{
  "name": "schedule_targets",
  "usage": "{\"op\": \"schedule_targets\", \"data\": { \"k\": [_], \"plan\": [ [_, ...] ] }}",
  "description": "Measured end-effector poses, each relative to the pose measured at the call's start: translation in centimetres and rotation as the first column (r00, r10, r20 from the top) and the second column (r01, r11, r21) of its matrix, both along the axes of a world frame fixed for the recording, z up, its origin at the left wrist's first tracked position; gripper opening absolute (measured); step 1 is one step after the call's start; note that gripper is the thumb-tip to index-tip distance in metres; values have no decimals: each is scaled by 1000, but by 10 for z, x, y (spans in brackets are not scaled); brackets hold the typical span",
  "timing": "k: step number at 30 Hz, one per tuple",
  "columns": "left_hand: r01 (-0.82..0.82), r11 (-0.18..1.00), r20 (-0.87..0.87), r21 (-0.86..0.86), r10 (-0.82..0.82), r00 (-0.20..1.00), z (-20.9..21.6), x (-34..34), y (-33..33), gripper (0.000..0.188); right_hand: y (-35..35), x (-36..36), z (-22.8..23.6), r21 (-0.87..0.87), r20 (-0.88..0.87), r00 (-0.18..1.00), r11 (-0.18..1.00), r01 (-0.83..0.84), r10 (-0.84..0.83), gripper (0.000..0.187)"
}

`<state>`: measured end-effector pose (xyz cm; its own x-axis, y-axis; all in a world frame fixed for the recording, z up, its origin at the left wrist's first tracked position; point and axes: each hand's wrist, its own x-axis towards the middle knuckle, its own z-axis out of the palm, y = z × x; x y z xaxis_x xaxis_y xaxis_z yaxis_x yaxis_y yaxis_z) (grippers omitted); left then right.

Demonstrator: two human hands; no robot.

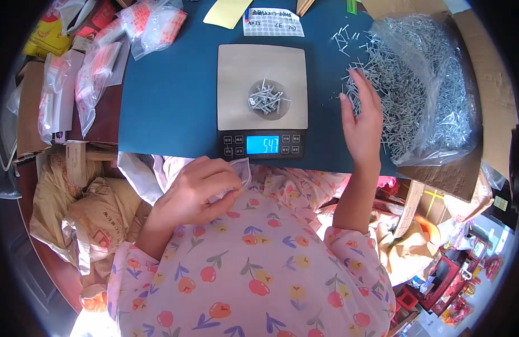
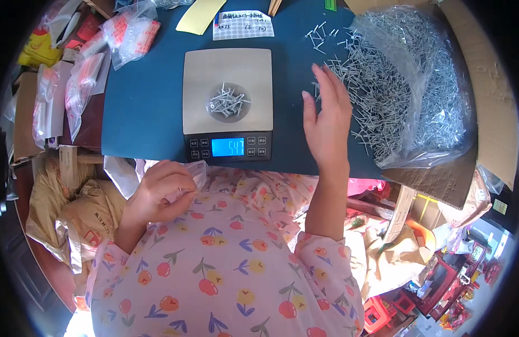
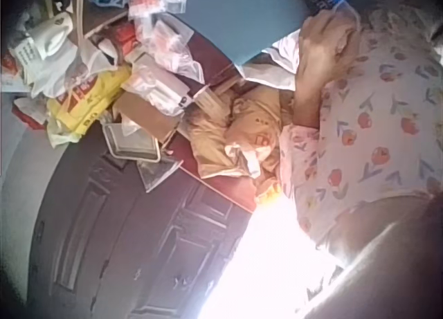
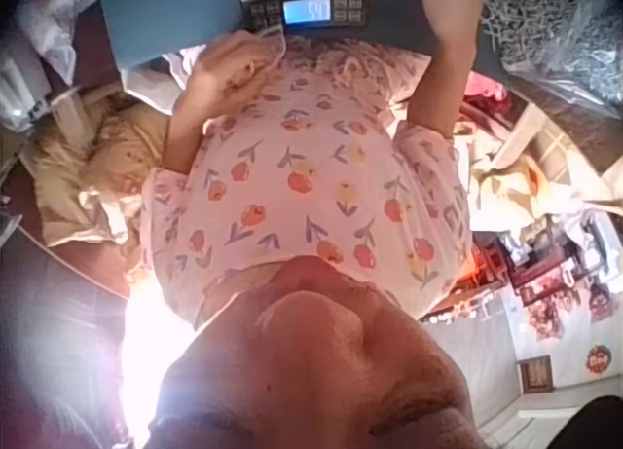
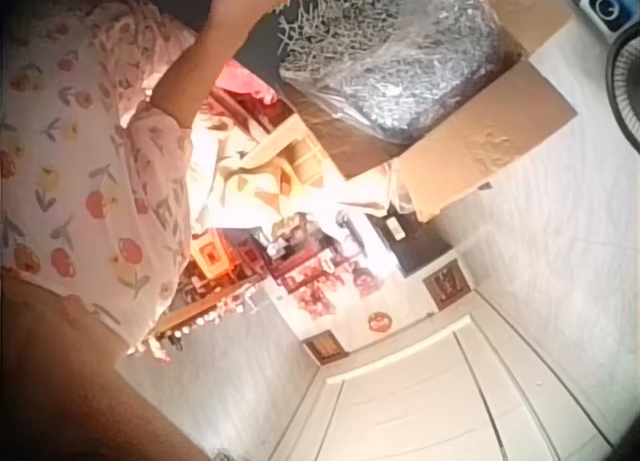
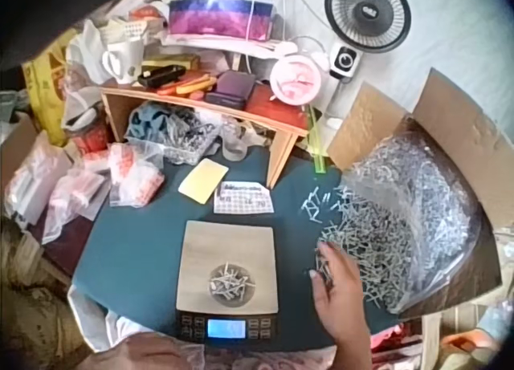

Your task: Weighing small metal fasteners on a digital scale and placing them into individual plastic bags.

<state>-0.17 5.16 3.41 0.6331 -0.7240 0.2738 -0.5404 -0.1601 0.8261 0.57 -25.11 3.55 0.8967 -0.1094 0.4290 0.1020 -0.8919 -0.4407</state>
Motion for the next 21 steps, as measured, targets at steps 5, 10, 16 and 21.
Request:
{"op": "schedule_targets", "data": {
  "k": [5,10,16,21],
  "plan": [
    [66,994,-6,-89,-67,998,-12,2,-6,17,41,-18,21,712,-205,597,537,-453,775,37],
    [269,953,74,-140,-261,962,-3,8,-8,16,73,-32,29,596,-271,443,511,-620,854,28],
    [-54,961,-53,-271,42,998,-11,4,-5,42,81,-38,27,291,-239,566,614,-733,789,22],
    [75,995,-666,-70,-103,739,-10,5,-6,59,86,-31,30,267,-274,522,585,-766,808,27]
  ]
}}
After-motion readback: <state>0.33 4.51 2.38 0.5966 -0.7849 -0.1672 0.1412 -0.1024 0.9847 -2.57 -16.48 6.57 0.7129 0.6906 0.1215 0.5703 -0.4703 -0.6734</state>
